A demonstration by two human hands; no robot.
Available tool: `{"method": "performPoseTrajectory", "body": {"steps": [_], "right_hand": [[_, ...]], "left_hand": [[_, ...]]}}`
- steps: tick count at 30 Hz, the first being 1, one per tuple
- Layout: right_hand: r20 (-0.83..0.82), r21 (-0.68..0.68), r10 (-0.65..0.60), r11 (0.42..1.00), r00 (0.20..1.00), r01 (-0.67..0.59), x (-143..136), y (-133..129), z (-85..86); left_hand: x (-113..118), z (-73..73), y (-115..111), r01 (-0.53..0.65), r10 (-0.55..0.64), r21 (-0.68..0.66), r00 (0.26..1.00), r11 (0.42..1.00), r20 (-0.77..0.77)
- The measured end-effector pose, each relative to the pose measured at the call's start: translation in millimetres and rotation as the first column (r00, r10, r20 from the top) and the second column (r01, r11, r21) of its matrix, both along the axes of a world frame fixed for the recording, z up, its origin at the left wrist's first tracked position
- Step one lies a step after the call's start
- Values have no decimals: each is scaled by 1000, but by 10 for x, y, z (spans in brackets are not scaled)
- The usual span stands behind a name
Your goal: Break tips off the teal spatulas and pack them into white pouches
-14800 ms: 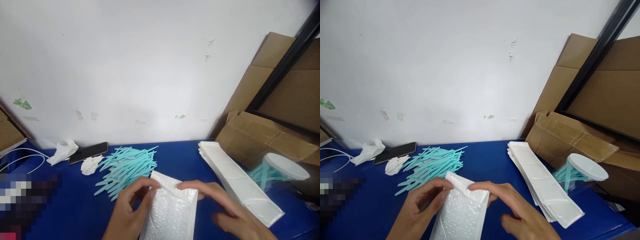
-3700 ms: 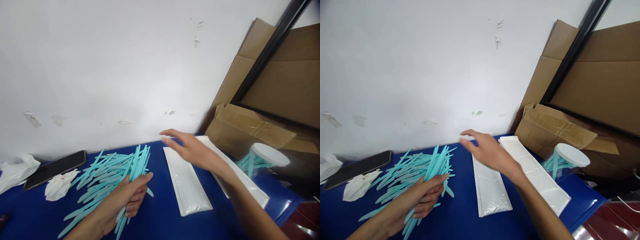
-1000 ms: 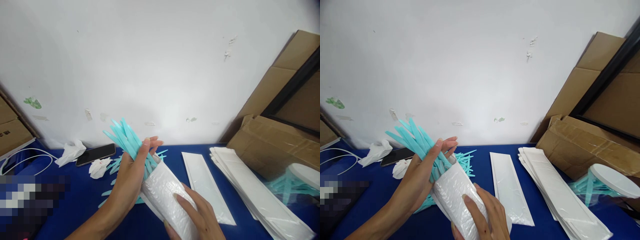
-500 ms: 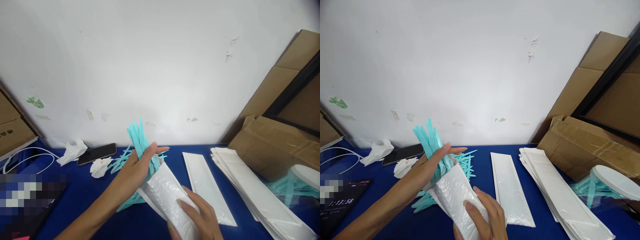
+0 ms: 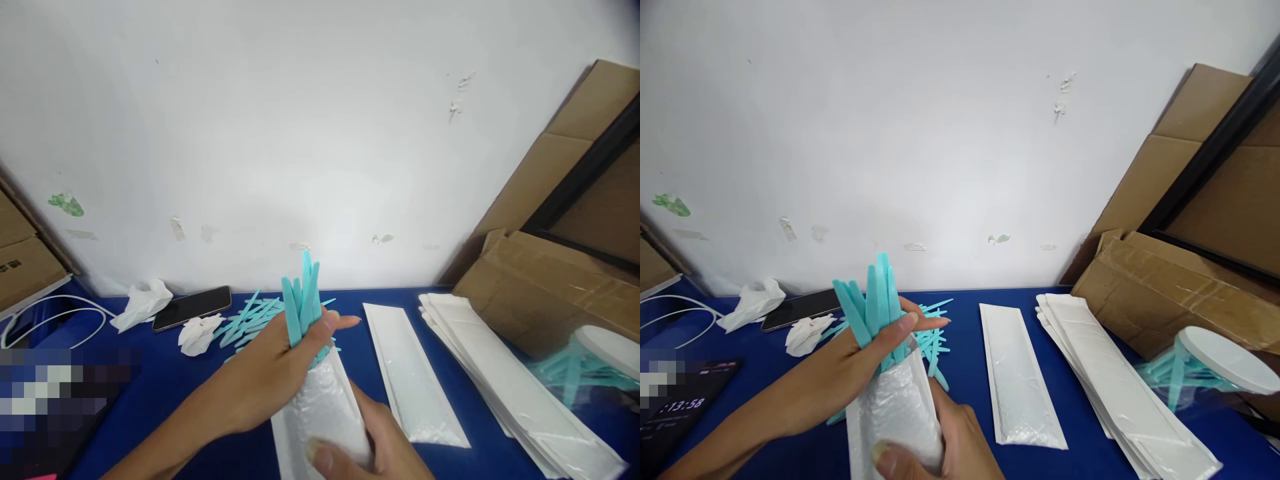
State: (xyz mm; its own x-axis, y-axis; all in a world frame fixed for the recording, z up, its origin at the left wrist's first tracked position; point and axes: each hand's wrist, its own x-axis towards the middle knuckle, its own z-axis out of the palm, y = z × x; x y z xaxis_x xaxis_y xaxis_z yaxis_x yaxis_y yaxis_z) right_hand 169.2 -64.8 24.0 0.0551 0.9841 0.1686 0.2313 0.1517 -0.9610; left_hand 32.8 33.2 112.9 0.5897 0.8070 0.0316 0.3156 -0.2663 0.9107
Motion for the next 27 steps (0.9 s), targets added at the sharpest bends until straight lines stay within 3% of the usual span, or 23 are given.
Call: {"method": "performPoseTrajectory", "body": {"steps": [3,6,11,14,20,23,27], "right_hand": [[-299,-169,152,963,942,-209,-8,81,231],[-355,-207,94,962,930,-176,-23,98,345],[-312,-137,-26,990,950,-17,-95,81,307],[-370,-113,-83,993,926,44,-139,84,275],[-383,-198,-7,977,924,-75,-78,112,322],[-399,-212,-17,974,917,-74,-36,128,353],[-381,-193,-51,981,923,-25,9,149,421]], "left_hand": [[-39,11,-14,-2,9,133,999,991,-50],[-102,40,7,-62,92,272,991,960,-98],[-195,121,15,-50,82,232,988,971,-131],[-181,192,1,-35,85,323,986,946,-143],[-123,230,72,-34,200,577,953,816,-227],[-142,213,95,-95,214,551,964,829,-155],[-195,260,51,-209,230,421,973,882,0]]}}
